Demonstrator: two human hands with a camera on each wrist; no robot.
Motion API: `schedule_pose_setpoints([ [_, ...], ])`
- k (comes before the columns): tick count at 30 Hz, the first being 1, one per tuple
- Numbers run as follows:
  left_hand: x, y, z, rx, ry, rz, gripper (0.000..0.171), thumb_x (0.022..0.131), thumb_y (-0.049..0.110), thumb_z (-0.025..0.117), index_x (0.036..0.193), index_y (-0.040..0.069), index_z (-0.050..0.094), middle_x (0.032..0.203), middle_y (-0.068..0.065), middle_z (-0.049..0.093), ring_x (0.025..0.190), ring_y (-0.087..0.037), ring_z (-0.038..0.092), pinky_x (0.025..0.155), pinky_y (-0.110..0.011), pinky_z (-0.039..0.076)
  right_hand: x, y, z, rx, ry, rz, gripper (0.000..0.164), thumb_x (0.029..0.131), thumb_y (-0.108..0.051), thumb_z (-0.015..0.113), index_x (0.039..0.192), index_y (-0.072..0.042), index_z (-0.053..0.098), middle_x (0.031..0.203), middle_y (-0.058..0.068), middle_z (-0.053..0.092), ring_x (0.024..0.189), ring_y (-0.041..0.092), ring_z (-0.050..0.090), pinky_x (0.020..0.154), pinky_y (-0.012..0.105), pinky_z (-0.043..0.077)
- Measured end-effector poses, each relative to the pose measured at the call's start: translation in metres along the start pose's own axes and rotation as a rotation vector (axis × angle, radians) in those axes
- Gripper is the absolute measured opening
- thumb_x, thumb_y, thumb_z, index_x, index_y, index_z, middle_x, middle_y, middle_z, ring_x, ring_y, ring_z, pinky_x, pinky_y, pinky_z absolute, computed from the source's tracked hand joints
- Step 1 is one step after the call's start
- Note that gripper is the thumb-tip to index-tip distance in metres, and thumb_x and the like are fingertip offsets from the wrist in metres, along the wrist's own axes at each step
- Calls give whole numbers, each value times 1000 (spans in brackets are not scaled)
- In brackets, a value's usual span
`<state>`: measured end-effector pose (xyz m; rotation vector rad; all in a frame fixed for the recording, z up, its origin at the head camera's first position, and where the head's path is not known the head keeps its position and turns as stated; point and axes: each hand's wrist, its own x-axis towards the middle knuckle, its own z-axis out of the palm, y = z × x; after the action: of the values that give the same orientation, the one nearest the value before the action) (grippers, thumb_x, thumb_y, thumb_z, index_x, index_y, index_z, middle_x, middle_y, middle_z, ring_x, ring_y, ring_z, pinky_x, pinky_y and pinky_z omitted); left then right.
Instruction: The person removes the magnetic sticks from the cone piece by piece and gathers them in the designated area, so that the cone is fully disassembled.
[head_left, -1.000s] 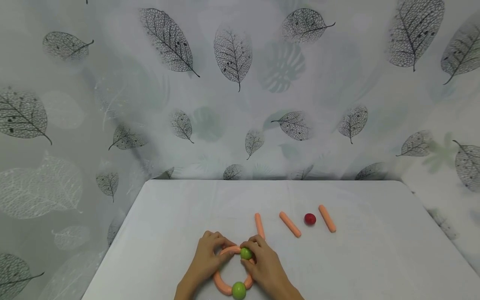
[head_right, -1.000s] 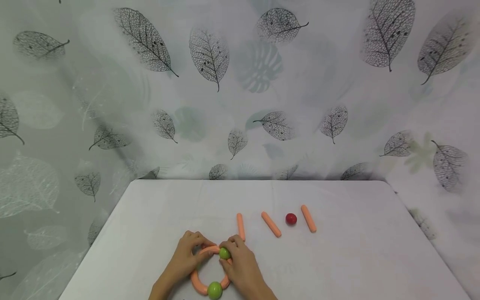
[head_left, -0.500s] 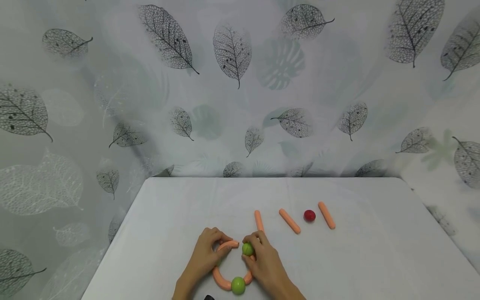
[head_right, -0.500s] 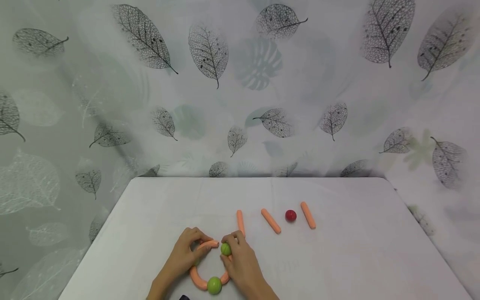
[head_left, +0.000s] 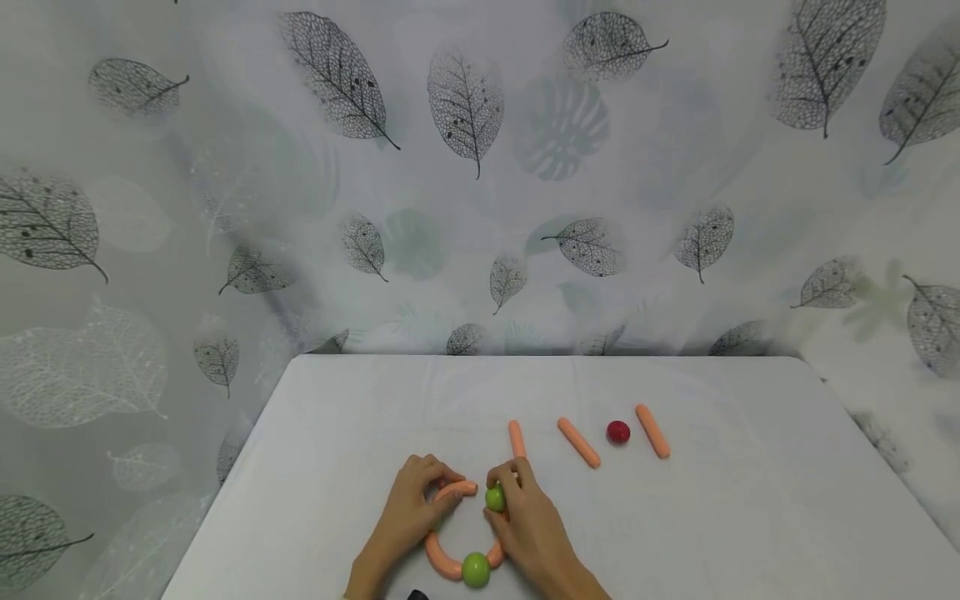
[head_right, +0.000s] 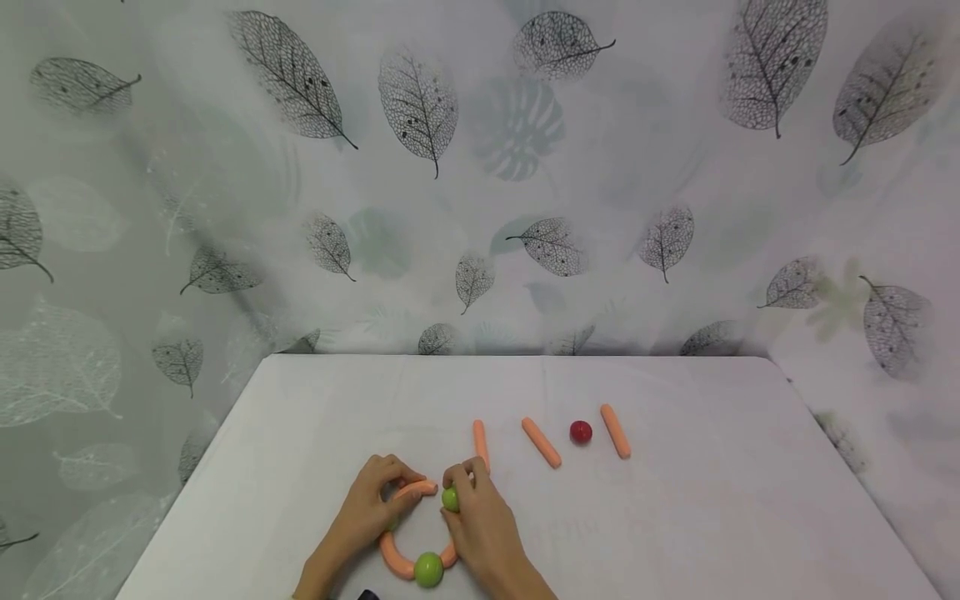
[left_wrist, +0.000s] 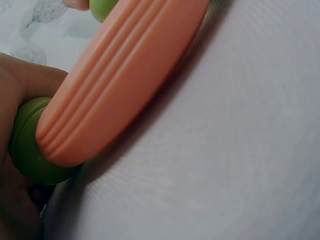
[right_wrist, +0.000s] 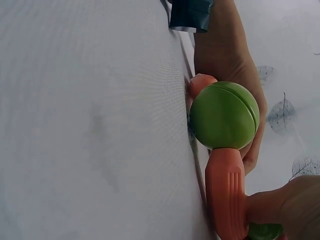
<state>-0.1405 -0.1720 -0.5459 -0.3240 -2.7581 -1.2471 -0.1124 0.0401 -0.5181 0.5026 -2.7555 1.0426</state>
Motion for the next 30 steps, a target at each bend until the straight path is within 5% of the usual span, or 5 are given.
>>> schedule_pose_setpoints([
  [14,-1,0,2,-28,53,57,9,86,41,83,91,39,77,82,26,61,81,-4,48,76,-24,41,4,7,-13,42,36,66,40,86,-6,84,115,-17,60,120,0,53,74,4,52,66,19,49],
  [30,0,5,1,-31,33,-12,13,86,36,84,97,33,77,86,21,63,83,-6,48,77,-24,41,21,36,-33,84,181,165,43,85,0,82,123,-6,64,109,4,69,89,15,63,67,21,51],
])
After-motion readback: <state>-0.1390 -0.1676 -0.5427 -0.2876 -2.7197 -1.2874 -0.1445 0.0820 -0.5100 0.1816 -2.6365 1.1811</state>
